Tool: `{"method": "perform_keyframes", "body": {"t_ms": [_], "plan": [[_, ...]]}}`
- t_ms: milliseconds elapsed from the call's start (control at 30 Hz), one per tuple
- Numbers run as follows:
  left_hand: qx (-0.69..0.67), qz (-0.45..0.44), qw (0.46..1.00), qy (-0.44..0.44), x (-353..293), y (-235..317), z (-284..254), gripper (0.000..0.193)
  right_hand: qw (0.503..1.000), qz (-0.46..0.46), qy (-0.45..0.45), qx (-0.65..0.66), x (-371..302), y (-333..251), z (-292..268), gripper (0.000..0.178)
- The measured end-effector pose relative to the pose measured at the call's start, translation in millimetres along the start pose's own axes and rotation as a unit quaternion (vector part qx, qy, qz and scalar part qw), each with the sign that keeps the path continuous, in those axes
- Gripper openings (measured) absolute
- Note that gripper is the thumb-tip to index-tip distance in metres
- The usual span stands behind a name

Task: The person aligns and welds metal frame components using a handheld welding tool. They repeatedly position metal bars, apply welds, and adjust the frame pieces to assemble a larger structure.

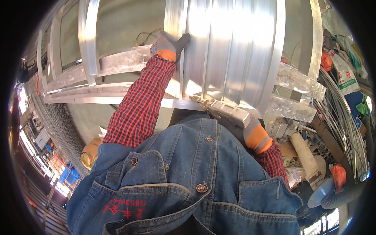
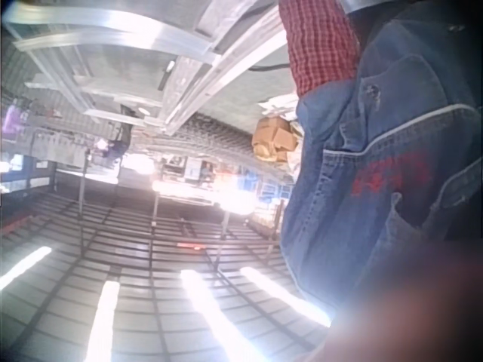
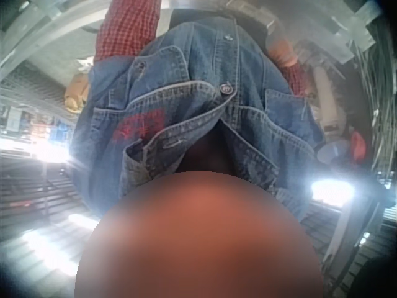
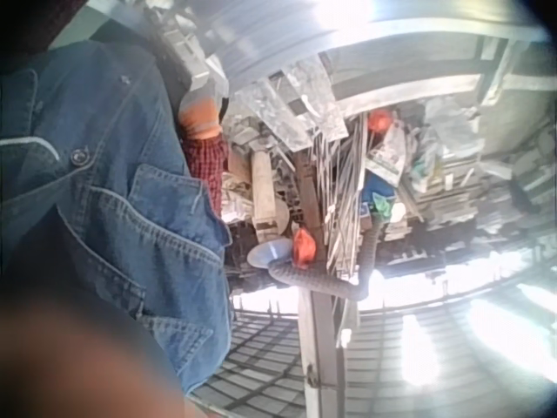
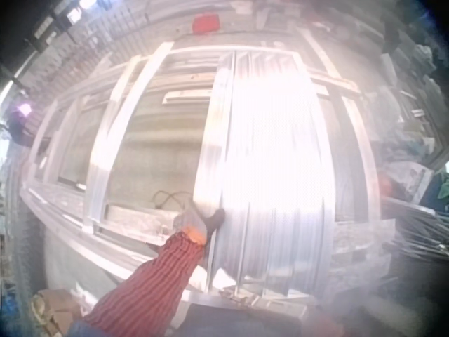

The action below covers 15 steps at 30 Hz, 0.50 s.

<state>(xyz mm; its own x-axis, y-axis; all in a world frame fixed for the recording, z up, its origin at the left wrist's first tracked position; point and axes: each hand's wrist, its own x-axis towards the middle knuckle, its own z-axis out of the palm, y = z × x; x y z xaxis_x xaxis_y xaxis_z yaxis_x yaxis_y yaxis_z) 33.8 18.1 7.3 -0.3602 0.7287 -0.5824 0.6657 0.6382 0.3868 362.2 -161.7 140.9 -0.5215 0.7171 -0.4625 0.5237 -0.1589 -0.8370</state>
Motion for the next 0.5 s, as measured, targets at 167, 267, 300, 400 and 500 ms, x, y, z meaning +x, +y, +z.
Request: {"method": "perform_keyframes", "body": {"t_ms": [167, 267, 300, 400, 500], "plan": [[-0.006, -0.01, 0.999, 0.039, -5.8, -1.6, 9.3, 0.122, 0.997, 0.049, -0.002, 0.067, 3.3, -3.8, 4.4, 0.033], [-0.011, 0.01, 0.999, 0.042, -4.6, 0.5, 8.5, 0.123, 0.997, 0.044, -0.004, 0.06, 3.1, -2.2, 6.0, 0.034], [-0.014, 0.011, 0.999, 0.032, -3.8, 0.7, 7.6, 0.124, 0.998, 0.044, -0.007, 0.053, 2.4, -1.8, 6.2, 0.034], [-0.008, 0.007, 0.999, 0.053, -4.7, 1.3, 10.6, 0.123, 0.999, 0.026, 0.007, 0.035, 0.8, -3.0, 7.1, 0.035], [-0.037, 0.02, 0.997, 0.062, -5.2, -1.1, 14.5, 0.12, 0.998, 0.042, 0.006, 0.05, 0.2, -8.4, 6.2, 0.036]]}}
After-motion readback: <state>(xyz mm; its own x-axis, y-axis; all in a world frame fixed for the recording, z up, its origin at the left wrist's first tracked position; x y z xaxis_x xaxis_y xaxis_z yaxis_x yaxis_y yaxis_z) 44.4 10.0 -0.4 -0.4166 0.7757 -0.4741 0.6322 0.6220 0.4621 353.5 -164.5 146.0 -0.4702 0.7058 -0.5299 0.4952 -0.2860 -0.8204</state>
